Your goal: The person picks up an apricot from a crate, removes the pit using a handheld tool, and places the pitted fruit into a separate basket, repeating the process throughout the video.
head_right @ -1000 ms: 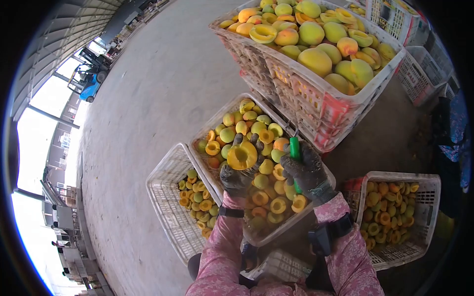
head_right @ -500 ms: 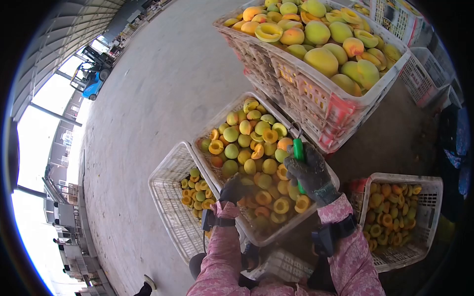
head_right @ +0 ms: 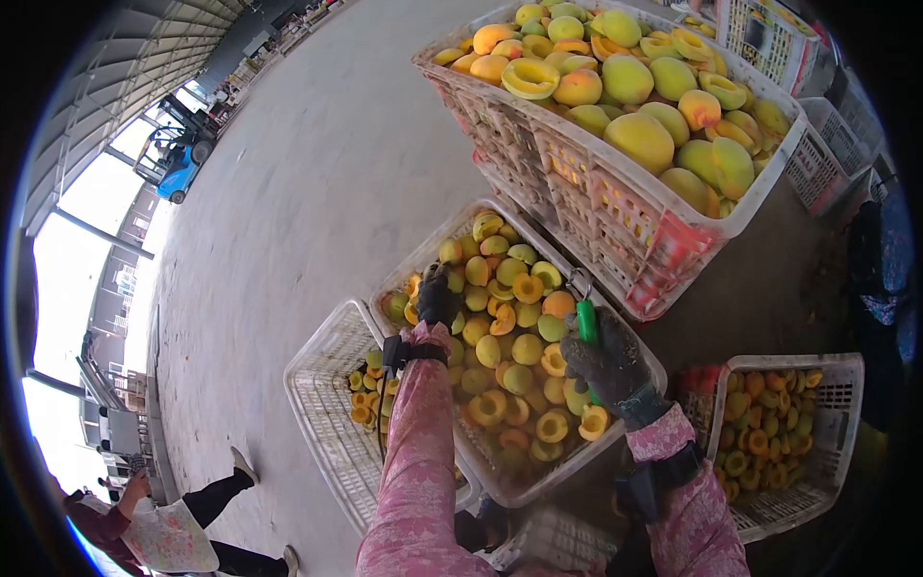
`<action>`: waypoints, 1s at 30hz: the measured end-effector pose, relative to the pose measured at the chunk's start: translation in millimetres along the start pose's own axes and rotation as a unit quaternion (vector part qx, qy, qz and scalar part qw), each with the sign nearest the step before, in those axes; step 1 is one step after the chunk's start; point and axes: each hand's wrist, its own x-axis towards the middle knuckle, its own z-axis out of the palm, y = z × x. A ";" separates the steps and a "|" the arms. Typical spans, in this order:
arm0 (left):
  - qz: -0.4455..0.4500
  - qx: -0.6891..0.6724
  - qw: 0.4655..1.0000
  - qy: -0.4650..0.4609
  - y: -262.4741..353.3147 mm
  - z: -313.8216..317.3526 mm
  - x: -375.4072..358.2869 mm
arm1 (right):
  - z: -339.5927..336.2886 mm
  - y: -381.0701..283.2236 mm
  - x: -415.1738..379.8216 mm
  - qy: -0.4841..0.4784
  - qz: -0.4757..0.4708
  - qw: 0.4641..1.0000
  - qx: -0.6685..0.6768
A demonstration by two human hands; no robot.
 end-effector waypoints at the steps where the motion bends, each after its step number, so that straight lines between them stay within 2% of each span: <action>1: 0.048 -0.008 0.997 0.051 -8.4 5.8 1.0 | 0.4 1.0 1.3 0.000 0.001 1.000 0.000; 2: 0.048 -0.008 0.998 0.049 -17.6 12.0 -1.4 | 0.9 2.6 1.7 0.004 -0.004 1.000 0.001; 3: -0.010 -0.210 0.977 0.029 -14.5 2.3 -7.5 | 1.0 4.2 1.9 0.007 -0.008 1.000 0.002; 4: -0.068 -0.402 0.913 0.010 -15.8 -1.0 -13.4 | 0.8 5.8 2.2 0.007 -0.007 1.000 0.003; 5: -0.063 -0.654 0.753 -0.037 -15.0 -3.9 -24.3 | 1.2 7.6 2.1 0.001 -0.009 1.000 0.019; 6: -0.065 -0.652 0.755 -0.035 -12.5 -11.2 -35.7 | 2.2 9.1 2.4 -0.007 -0.012 0.999 0.036; 8: 0.024 -0.781 0.616 -0.099 3.6 -37.1 -57.7 | 3.0 11.7 2.7 -0.013 -0.011 0.999 0.029; 9: 0.022 -0.815 0.565 -0.127 6.4 -41.3 -65.1 | 3.2 12.3 2.0 -0.016 -0.009 1.000 0.022; 12: 0.030 -0.816 0.558 -0.149 24.1 -59.4 -84.8 | 4.5 10.8 -0.3 -0.021 -0.013 0.999 0.031; 14: -0.035 -0.891 0.421 -0.169 38.2 -69.8 -93.6 | 6.3 5.6 -2.5 -0.017 -0.023 0.999 0.022; 16: -0.011 -0.902 0.379 -0.204 43.5 -71.2 -95.2 | 7.3 3.3 -4.0 -0.014 -0.033 0.999 0.011; 17: -0.011 -0.903 0.379 -0.203 46.9 -71.3 -98.2 | 7.4 4.0 -3.8 -0.014 -0.030 0.999 0.013; 19: 0.017 -0.854 0.482 -0.196 56.9 -74.5 -105.7 | 7.7 5.1 -3.9 -0.012 -0.028 0.999 0.014; 20: 0.018 -0.854 0.481 -0.196 61.8 -78.4 -107.7 | 8.5 6.0 -4.0 -0.011 -0.018 1.000 0.017; 22: 0.003 -0.913 0.327 -0.243 73.1 -88.2 -111.8 | 9.2 5.0 -5.0 -0.009 -0.009 1.000 0.020; 26: 0.005 -0.914 0.331 -0.234 97.3 -109.2 -124.8 | 9.5 3.2 -6.6 -0.014 -0.006 0.999 0.039; 27: 0.053 -0.794 0.583 -0.166 100.9 -114.4 -130.2 | 10.4 3.5 -7.3 -0.012 -0.010 0.999 0.033; 28: 0.098 -0.606 0.785 -0.083 103.3 -116.9 -133.1 | 11.3 1.3 -8.8 -0.011 -0.011 0.999 0.033; 29: 0.099 -0.607 0.784 -0.084 106.0 -117.0 -132.1 | 12.2 -1.8 -10.7 -0.014 -0.007 0.999 0.039; 30: 0.084 -0.745 0.643 -0.159 110.1 -118.2 -128.8 | 12.9 -4.5 -12.1 -0.017 -0.003 0.999 0.046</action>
